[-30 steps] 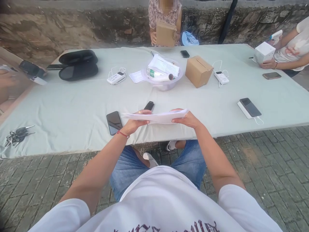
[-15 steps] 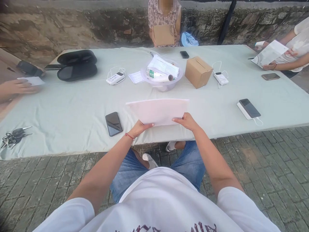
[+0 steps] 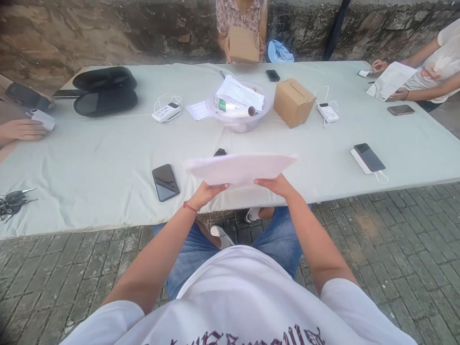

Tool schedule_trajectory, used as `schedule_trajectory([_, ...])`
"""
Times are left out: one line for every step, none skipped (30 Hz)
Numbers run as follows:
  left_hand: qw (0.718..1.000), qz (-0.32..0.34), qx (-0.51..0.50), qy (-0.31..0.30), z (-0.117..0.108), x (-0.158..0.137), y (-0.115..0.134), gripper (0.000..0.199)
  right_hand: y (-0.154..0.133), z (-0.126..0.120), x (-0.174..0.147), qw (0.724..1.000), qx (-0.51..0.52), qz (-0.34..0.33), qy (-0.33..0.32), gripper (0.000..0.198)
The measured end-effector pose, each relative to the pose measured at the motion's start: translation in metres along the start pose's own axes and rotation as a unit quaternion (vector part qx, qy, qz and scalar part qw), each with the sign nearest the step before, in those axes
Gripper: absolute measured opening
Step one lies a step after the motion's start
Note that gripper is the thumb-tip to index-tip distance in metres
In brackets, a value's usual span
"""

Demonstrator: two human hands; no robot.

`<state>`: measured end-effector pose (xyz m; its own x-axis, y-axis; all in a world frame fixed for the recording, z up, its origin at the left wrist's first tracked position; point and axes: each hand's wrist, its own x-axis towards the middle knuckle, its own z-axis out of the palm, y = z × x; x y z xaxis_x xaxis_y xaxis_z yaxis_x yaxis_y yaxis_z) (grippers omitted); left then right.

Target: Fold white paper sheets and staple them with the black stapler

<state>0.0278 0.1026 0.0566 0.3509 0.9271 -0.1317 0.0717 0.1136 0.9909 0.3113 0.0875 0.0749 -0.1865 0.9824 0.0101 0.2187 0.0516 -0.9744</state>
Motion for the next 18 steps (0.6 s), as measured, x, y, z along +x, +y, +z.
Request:
schedule_trajectory([1.000,-0.007,-0.007,0.018,0.001,-0.001,-0.001,0.057,0.002,0.001,0.000,1.000,-0.002,0.012,-0.006,0.054])
schedule_trajectory([0.999,-0.021,-0.011,0.034,0.002,-0.001,-0.003,0.062,0.004,0.002,0.000,0.999,-0.007,0.029,-0.017,0.058])
schedule_trajectory([0.998,-0.038,-0.012,0.048,0.003,-0.001,-0.005,0.064,0.006,0.003,0.001,0.998,-0.013,0.047,-0.027,0.059])
schedule_trajectory([0.997,-0.050,-0.012,0.060,0.004,0.000,-0.007,0.065,0.009,0.005,0.001,0.997,-0.018,0.063,-0.031,0.058])
schedule_trajectory([0.996,-0.052,-0.016,0.067,0.005,0.000,-0.009,0.064,0.011,0.006,0.002,0.997,-0.020,0.071,-0.027,0.057])
schedule_trajectory([0.996,-0.045,-0.026,0.068,0.007,0.001,-0.012,0.062,0.013,0.007,0.002,0.997,-0.021,0.071,-0.020,0.055])
schedule_trajectory([0.996,-0.033,-0.041,0.069,0.008,0.001,-0.015,0.061,0.015,0.008,0.003,0.998,-0.020,0.066,-0.012,0.053])
schedule_trajectory([0.995,-0.025,-0.058,0.073,0.010,0.000,-0.018,0.060,0.017,0.010,0.003,0.998,-0.020,0.062,-0.007,0.052])
schedule_trajectory([0.994,-0.026,-0.074,0.080,0.012,-0.002,-0.021,0.059,0.019,0.011,0.003,0.998,-0.024,0.064,-0.004,0.050])
schedule_trajectory([0.992,-0.037,-0.088,0.088,0.015,-0.004,-0.025,0.060,0.022,0.013,0.003,0.997,-0.032,0.075,-0.006,0.048])
schedule_trajectory([0.989,-0.058,-0.099,0.094,0.018,-0.008,-0.028,0.060,0.024,0.014,0.002,0.995,-0.044,0.092,-0.007,0.047])
schedule_trajectory([0.986,-0.080,-0.111,0.095,0.020,-0.012,-0.032,0.061,0.026,0.015,-0.001,0.992,-0.055,0.112,-0.006,0.047])
schedule_trajectory([0.983,-0.097,-0.126,0.092,0.023,-0.017,-0.035,0.061,0.028,0.016,-0.004,0.989,-0.063,0.130,-0.006,0.046])
schedule_trajectory([0.980,-0.106,-0.143,0.086,0.024,-0.023,-0.037,0.062,0.029,0.016,-0.009,0.988,-0.064,0.141,-0.007,0.047])
schedule_trajectory([0.978,-0.111,-0.161,0.078,0.025,-0.029,-0.039,0.062,0.029,0.016,-0.016,0.988,-0.055,0.147,-0.012,0.047])
schedule_trajectory([0.975,-0.114,-0.178,0.067,0.024,-0.035,-0.039,0.061,0.029,0.016,-0.024,0.988,-0.040,0.149,-0.022,0.048])
schedule_trajectory([0.972,-0.117,-0.194,0.055,0.023,-0.040,-0.039,0.060,0.029,0.015,-0.034,0.987,-0.022,0.153,-0.037,0.049])
schedule_trajectory([0.969,-0.121,-0.211,0.041,0.021,-0.046,-0.039,0.059,0.028,0.014,-0.044,0.985,-0.003,0.160,-0.057,0.051])
